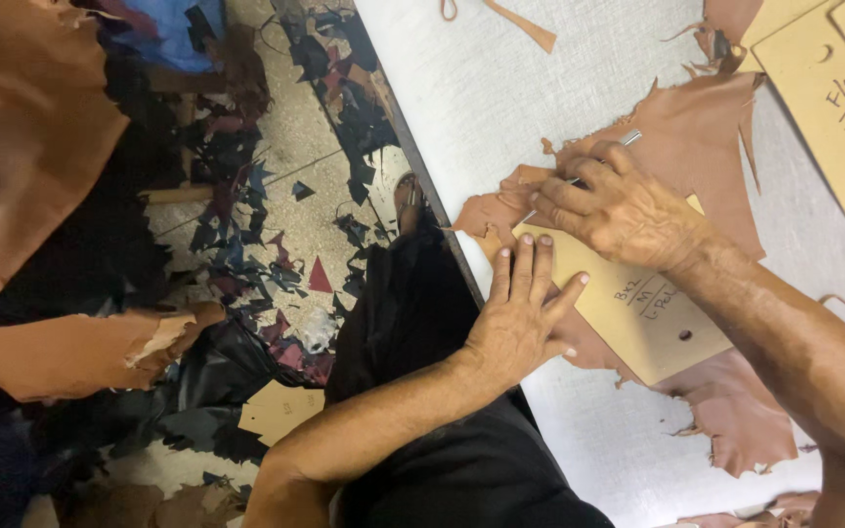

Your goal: The person uses a utility knife to cut brown leather pieces following cardboard templates on a work table. They repeatedly place templates, trace and cut shapes, then remove the templates and set aside the cut leather pieces.

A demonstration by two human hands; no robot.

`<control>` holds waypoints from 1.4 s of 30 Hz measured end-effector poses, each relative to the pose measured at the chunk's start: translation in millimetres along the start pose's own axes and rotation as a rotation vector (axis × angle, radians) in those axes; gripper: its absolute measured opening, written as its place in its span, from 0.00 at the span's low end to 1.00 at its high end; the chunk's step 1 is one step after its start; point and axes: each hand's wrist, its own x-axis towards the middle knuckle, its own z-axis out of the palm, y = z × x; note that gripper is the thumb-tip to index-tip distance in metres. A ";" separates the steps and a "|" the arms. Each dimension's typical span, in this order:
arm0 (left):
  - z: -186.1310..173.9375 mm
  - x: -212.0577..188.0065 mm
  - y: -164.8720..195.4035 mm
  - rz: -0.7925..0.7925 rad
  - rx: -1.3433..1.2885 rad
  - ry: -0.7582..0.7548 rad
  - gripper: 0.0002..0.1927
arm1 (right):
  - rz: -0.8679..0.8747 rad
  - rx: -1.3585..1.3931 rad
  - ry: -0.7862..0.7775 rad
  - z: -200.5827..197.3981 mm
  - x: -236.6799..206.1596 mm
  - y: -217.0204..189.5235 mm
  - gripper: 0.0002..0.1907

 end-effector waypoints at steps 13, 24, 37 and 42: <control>3.1 1.8 5.7 -0.037 -0.017 -0.067 0.45 | 0.497 0.327 0.044 17.3 -45.1 -77.0 0.34; -2.6 6.3 10.5 -0.093 -0.130 0.025 0.41 | 0.331 0.121 -0.063 4.7 -132.9 -10.8 0.26; -9.7 20.6 17.7 -0.110 -0.167 0.065 0.27 | 0.316 -0.221 -0.364 -39.2 -145.6 61.1 0.22; -10.0 33.1 9.6 -0.031 -0.041 0.161 0.17 | 0.754 0.069 0.039 -50.0 -157.6 -51.2 0.32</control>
